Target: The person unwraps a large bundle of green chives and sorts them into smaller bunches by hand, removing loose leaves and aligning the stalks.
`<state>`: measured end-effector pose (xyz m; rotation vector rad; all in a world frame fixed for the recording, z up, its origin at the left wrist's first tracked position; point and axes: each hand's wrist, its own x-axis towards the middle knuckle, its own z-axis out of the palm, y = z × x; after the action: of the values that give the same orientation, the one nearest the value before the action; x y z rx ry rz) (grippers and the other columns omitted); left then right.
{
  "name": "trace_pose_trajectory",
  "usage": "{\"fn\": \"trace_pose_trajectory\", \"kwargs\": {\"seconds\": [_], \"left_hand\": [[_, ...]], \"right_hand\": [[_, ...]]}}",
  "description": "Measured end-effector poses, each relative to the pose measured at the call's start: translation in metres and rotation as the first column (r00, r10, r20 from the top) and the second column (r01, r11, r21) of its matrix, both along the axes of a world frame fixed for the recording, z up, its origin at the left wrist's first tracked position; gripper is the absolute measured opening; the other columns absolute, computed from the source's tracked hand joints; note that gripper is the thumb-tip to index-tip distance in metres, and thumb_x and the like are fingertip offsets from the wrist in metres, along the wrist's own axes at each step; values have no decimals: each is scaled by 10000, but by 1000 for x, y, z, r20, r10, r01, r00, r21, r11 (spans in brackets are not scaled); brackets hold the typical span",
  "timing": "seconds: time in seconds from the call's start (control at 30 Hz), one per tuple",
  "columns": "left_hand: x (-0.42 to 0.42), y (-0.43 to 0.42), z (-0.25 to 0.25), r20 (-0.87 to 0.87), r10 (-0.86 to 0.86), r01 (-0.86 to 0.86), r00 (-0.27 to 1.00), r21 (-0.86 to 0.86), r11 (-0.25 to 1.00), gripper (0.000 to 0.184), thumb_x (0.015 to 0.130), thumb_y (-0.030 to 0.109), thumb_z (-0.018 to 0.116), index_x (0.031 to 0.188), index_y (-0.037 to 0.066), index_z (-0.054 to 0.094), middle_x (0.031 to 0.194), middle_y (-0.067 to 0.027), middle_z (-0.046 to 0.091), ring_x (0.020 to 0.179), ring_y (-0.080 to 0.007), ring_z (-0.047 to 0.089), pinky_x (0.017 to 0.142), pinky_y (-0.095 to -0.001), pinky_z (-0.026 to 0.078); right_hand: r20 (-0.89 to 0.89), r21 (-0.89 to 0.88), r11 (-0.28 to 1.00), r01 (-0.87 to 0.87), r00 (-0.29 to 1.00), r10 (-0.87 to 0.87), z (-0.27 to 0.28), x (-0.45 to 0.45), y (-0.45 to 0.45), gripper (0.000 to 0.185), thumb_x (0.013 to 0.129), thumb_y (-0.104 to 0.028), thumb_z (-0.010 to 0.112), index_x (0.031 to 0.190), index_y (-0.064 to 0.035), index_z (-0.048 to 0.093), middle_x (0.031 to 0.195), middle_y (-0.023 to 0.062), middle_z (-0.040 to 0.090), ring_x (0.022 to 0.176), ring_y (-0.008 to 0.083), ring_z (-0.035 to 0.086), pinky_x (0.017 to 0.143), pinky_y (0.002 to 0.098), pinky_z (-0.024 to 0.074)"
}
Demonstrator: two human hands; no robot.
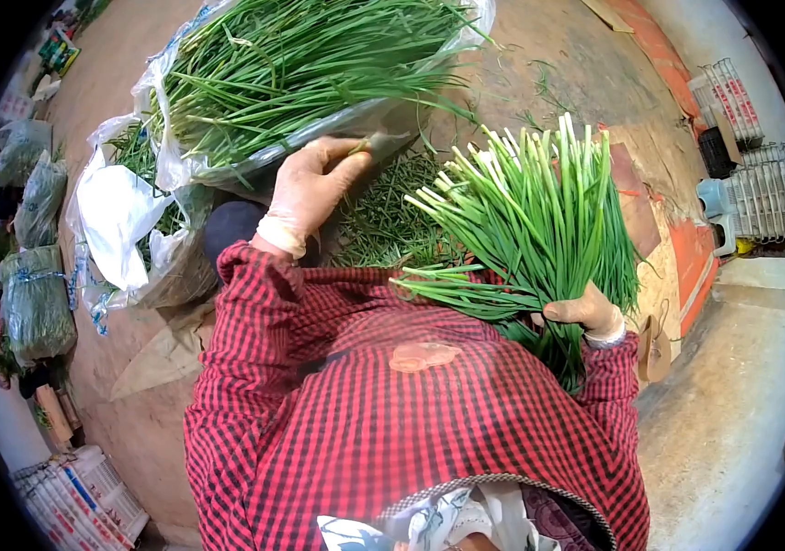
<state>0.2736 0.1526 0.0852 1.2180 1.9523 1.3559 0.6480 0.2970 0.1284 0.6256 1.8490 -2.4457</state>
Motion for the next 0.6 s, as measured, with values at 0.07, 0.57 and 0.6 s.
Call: {"fn": "trace_pose_trajectory", "kwargs": {"seconds": [0.07,0.57,0.6], "left_hand": [[27,3,31,-22,-58,59,998,51,997,387,832,221,760,1172,65,663,1097,-7,669,833,-71,591,730,-216,476],[44,17,33,431,-328,361,840,7,933,170,803,63,772,923,11,662,847,0,656,766,-57,596,678,-220,496],[43,17,35,433,-327,361,840,5,933,170,803,63,772,923,11,662,847,0,656,766,-57,596,678,-220,496]], "right_hand": [[-28,69,997,20,999,-18,-3,-5,-1,603,803,-286,787,1224,16,479,877,96,628,697,174,607,603,295,483],[90,-20,995,-95,991,97,-1,-17,-5,588,784,-229,764,1233,20,477,842,75,647,699,144,612,628,273,496],[91,-24,995,-95,991,96,-2,-18,-4,588,784,-229,764,1233,20,477,842,75,647,699,144,612,628,273,496]]}}
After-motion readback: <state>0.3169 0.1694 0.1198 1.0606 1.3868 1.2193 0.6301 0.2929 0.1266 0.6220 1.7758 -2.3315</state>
